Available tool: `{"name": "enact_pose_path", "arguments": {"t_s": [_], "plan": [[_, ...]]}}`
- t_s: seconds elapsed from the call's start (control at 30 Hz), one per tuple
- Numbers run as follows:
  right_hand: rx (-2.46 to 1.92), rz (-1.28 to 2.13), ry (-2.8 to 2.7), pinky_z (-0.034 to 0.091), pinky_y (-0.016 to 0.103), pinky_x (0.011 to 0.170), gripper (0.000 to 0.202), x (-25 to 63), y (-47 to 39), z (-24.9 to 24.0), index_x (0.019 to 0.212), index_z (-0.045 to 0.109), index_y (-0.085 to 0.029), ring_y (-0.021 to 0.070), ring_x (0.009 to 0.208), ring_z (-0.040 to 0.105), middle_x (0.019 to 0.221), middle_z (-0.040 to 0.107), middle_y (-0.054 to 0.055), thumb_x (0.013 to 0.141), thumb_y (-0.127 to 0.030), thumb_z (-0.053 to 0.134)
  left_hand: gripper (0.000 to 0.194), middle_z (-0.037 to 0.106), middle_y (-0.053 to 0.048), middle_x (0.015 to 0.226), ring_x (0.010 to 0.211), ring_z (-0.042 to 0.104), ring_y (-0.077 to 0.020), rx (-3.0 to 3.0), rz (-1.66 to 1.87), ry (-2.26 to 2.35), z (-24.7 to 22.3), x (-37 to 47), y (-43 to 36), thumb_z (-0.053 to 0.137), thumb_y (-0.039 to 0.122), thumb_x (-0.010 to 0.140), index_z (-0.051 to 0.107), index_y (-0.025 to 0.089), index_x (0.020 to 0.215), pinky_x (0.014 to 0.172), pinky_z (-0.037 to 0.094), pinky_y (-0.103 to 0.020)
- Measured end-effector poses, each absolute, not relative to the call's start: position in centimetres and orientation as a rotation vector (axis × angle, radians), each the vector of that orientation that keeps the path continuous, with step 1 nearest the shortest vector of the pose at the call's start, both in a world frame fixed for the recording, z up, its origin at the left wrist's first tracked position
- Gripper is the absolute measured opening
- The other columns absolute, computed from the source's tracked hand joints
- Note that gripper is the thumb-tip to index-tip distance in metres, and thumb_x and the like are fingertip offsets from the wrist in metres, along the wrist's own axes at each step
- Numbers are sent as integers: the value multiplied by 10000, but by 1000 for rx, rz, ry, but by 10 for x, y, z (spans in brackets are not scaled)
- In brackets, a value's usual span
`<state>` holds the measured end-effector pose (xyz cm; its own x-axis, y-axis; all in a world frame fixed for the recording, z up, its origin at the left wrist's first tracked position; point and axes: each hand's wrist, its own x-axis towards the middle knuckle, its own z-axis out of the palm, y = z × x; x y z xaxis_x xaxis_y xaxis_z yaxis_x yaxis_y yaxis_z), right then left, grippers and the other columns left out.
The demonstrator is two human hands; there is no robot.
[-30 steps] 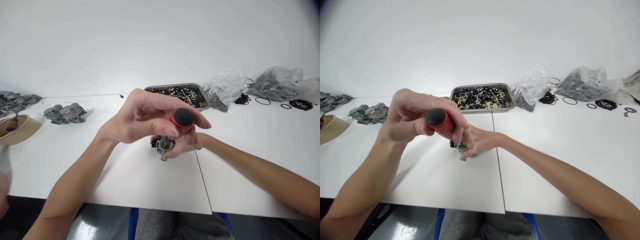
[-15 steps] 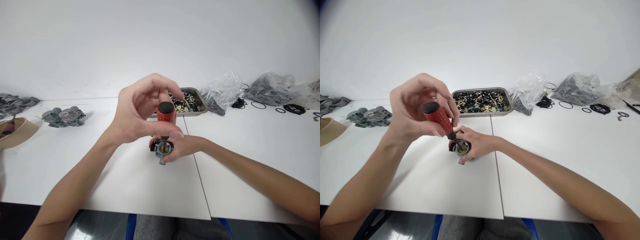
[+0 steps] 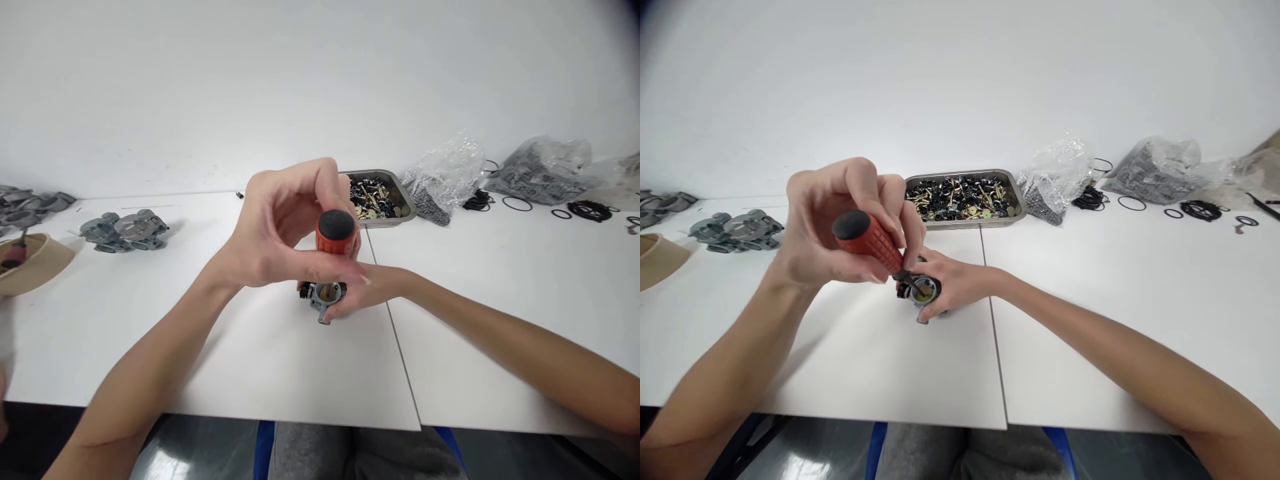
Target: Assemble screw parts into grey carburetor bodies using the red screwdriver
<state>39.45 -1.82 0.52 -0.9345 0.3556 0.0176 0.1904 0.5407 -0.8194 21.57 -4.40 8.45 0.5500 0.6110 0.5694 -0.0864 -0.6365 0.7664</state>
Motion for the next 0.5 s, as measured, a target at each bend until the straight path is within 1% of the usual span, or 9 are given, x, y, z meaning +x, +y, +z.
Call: {"name": "enact_pose_path", "arguments": {"t_s": [0.1,0.17,0.23,0.3,0.37,0.43,0.5], "plan": [[-465,1323,-2607,344,382,1117,580,394,-18,6,1268,564,-177,267,1337,347,1430,370,101,746,-324,768,329,645,8,741,687,690,-170,1975,1065,332,86,215,-45,814,356,695,544,185,776,626,604,-301],[-472,1269,-2634,340,395,1121,583,394,-18,7,1257,570,-176,273,1321,362,1360,438,99,735,-336,775,264,659,-2,777,751,713,-208,1962,999,254,89,213,-47,795,324,725,585,190,813,651,616,-324],[-527,1219,-2665,348,409,1114,615,395,-19,9,1264,564,-195,279,1298,384,1312,470,91,717,-360,790,224,684,-28,828,838,721,-260,1962,947,259,93,210,-50,778,332,745,637,202,863,688,625,-357],[-613,1240,-2679,379,410,1091,642,395,-20,11,1287,544,-228,275,1282,403,1322,461,77,712,-370,793,212,704,-54,884,917,712,-299,1979,903,303,97,207,-53,754,334,769,683,210,925,741,627,-387],[-653,1309,-2664,404,394,1071,635,396,-21,12,1300,525,-253,261,1283,407,1347,440,62,728,-351,783,202,714,-59,919,966,699,-312,1993,873,323,101,203,-56,723,303,802,707,214,982,784,624,-402],[-616,1355,-2651,416,372,1057,609,396,-21,13,1288,527,-265,244,1276,411,1355,424,50,736,-321,778,207,717,-48,941,989,693,-307,1997,865,348,103,202,-57,693,254,829,711,221,1032,801,624,-402],[-580,1340,-2653,416,360,1051,581,395,-21,12,1263,543,-261,233,1253,422,1349,404,50,736,-312,782,262,713,-32,947,966,700,-283,2010,901,369,103,203,-57,671,213,843,695,236,1103,792,627,-387]]}}
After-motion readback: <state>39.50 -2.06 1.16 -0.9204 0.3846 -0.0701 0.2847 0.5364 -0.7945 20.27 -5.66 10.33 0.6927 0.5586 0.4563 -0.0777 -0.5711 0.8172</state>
